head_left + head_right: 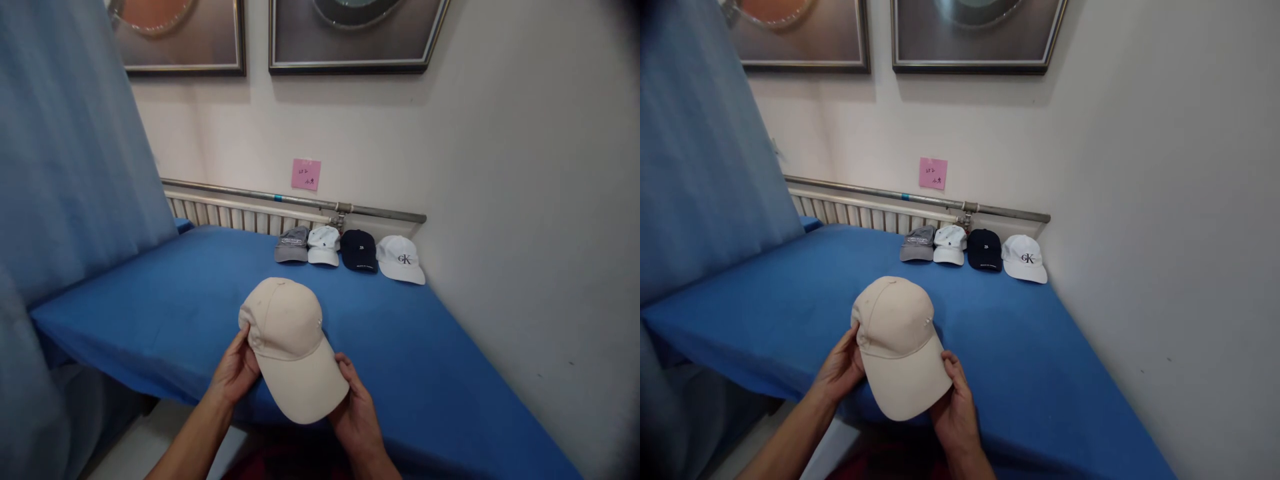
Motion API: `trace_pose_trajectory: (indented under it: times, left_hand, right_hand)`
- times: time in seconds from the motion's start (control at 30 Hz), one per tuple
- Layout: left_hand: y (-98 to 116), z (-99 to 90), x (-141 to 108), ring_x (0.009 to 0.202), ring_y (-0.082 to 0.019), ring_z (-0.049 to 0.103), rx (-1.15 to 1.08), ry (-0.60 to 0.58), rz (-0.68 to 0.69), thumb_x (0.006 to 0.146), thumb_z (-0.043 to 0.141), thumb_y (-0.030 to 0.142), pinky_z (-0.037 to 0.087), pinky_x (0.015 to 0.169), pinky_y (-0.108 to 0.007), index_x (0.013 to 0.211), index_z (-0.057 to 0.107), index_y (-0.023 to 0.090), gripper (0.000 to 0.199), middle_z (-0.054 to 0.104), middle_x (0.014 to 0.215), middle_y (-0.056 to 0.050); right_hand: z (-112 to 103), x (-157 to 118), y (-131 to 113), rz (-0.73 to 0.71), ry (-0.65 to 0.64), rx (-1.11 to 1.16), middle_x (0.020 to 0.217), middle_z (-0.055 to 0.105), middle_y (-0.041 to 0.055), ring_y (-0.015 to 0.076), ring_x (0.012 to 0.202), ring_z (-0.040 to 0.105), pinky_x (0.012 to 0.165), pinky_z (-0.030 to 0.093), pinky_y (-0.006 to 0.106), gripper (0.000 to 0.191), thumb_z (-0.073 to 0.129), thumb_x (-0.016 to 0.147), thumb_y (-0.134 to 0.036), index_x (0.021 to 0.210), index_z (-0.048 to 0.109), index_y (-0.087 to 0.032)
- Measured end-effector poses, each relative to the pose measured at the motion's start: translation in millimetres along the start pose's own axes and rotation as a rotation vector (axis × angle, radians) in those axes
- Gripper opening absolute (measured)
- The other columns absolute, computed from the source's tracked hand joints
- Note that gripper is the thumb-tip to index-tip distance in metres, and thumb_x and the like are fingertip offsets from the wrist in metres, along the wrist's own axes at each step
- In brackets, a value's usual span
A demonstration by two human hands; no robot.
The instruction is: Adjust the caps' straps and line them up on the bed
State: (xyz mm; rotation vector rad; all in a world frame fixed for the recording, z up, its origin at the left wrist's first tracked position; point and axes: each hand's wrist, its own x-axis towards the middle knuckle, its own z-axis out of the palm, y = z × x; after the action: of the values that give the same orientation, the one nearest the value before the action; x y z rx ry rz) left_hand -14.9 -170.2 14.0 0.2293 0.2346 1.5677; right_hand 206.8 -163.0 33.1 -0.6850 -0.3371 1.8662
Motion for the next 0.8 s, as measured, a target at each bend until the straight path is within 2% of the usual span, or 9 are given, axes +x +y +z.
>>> trace_pose_trajectory:
  times: [0.13, 0.3, 0.5, 0.63, 0.8]
  left_hand:
    - [-0.3, -6.5, 1.3, 0.105, -0.020, 0.072, -0.001, 0.026, -0.003, 0.099, 0.047, 0.018, 0.041, 0.113, -0.036, 0.119, 0.070, 0.019, 0.031, 0.079, 0.102, -0.007]
    - [-2.2, -4.5, 1.2, 0.119, -0.023, 0.064, 0.028, 0.053, -0.045, 0.099, 0.048, 0.020, 0.036, 0.116, -0.042, 0.117, 0.071, 0.015, 0.030, 0.079, 0.102, -0.009]
    - [-4.6, -7.2, -3.3, 0.123, -0.025, 0.062, 0.056, 0.005, -0.075, 0.095, 0.054, 0.018, 0.032, 0.118, -0.041, 0.102, 0.077, 0.015, 0.023, 0.079, 0.100, -0.010]
    - [-5.6, -10.8, -7.7, 0.126, -0.026, 0.059, 0.077, -0.005, -0.070, 0.092, 0.057, 0.016, 0.031, 0.119, -0.041, 0.100, 0.077, 0.016, 0.021, 0.079, 0.103, -0.010]
    - [-5.9, -13.3, -12.4, 0.122, -0.026, 0.063, 0.124, 0.000, -0.088, 0.089, 0.062, 0.017, 0.035, 0.117, -0.040, 0.102, 0.077, 0.015, 0.019, 0.079, 0.101, -0.010]
  right_hand:
    - [-2.9, 1.7, 0.4, -0.022, -0.008, -0.040, 0.075, 0.069, -0.0050, 0.0133, 0.070, 0.062, 0.064, 0.049, 0.024, 0.030, 0.091, 0.056, -0.030, 0.077, 0.070, -0.022]
    - [-4.9, -0.1, -1.2, 0.034, -0.057, -0.075, 0.079, 0.070, -0.0036, 0.0142, 0.073, 0.061, 0.067, 0.048, 0.026, 0.032, 0.090, 0.056, -0.029, 0.080, 0.071, -0.023]
    - [-2.6, -5.0, -2.5, 0.037, -0.070, -0.107, 0.086, 0.072, -0.0018, 0.0150, 0.076, 0.062, 0.071, 0.048, 0.027, 0.034, 0.090, 0.056, -0.031, 0.083, 0.070, -0.022]
    - [-1.5, -6.3, -2.5, 0.048, -0.057, -0.107, 0.086, 0.073, -0.0008, 0.0164, 0.077, 0.063, 0.070, 0.049, 0.028, 0.035, 0.090, 0.056, -0.028, 0.084, 0.070, -0.022]
    - [-2.0, -6.4, -2.2, 0.053, -0.062, -0.115, 0.084, 0.073, -0.0001, 0.0162, 0.076, 0.063, 0.070, 0.048, 0.028, 0.035, 0.089, 0.056, -0.028, 0.083, 0.069, -0.021]
